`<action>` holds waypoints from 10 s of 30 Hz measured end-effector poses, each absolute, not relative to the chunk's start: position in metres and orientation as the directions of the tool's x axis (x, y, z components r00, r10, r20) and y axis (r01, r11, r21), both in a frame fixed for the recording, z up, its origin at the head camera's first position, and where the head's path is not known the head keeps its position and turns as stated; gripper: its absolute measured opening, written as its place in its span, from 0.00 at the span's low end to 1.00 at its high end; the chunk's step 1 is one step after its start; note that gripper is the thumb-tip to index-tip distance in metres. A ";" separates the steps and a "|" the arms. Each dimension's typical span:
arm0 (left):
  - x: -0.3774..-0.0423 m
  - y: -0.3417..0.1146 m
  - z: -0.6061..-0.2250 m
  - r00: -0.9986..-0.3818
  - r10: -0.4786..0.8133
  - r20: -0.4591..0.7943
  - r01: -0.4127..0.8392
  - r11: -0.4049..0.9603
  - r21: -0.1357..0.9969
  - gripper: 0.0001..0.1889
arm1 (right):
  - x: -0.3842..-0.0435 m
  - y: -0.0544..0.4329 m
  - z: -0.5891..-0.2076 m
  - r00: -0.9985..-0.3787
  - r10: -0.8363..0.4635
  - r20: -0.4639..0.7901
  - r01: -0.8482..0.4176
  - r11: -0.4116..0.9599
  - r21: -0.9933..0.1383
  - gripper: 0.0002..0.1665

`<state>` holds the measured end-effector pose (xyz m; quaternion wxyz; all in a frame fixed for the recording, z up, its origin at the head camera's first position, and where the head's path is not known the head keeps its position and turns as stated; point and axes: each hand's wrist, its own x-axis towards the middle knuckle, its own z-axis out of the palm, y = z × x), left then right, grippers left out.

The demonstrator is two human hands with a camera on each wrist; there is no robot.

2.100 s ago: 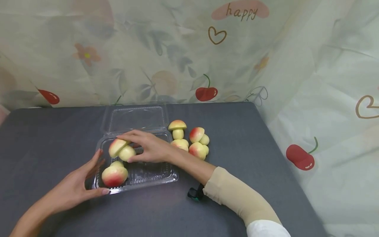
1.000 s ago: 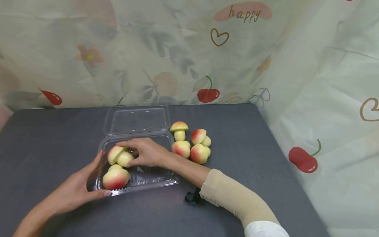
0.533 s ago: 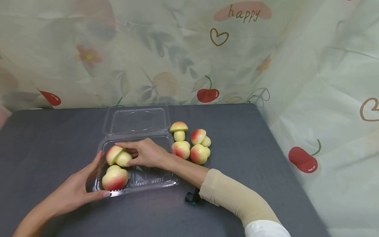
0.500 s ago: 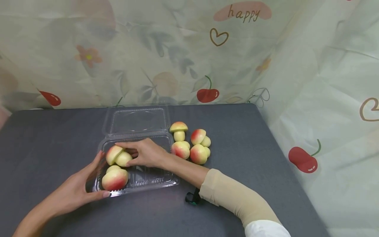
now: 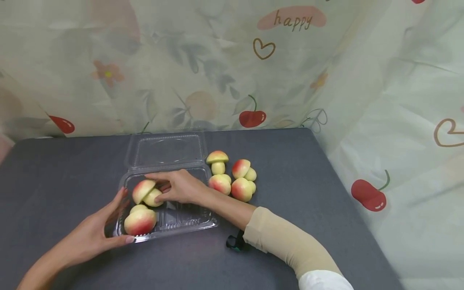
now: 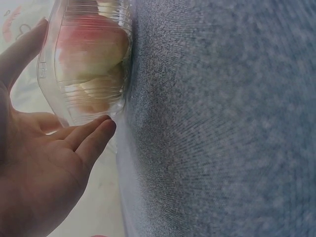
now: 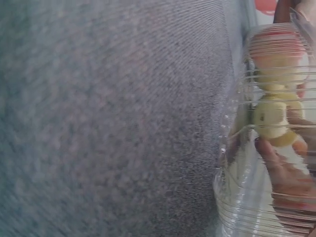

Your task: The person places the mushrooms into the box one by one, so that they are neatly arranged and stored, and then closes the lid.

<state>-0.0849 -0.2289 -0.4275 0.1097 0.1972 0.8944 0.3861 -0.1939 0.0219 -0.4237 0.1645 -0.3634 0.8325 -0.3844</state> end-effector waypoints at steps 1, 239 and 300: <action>-0.085 -0.229 -0.427 -0.898 0.437 -0.044 0.267 0.623 0.735 0.63 | -0.194 0.022 -0.423 -0.683 -0.731 0.004 -0.475 0.440 -0.762 0.41; -0.082 -0.228 -0.430 -0.898 0.433 -0.076 0.225 0.602 0.766 0.62 | -0.149 0.208 -0.393 -0.817 -0.552 0.169 -0.381 0.296 -0.876 0.40; -0.079 -0.230 -0.430 -0.901 0.428 -0.068 0.243 0.628 0.739 0.62 | -0.163 0.106 -0.398 -0.662 -0.744 0.087 -0.474 0.326 -0.818 0.45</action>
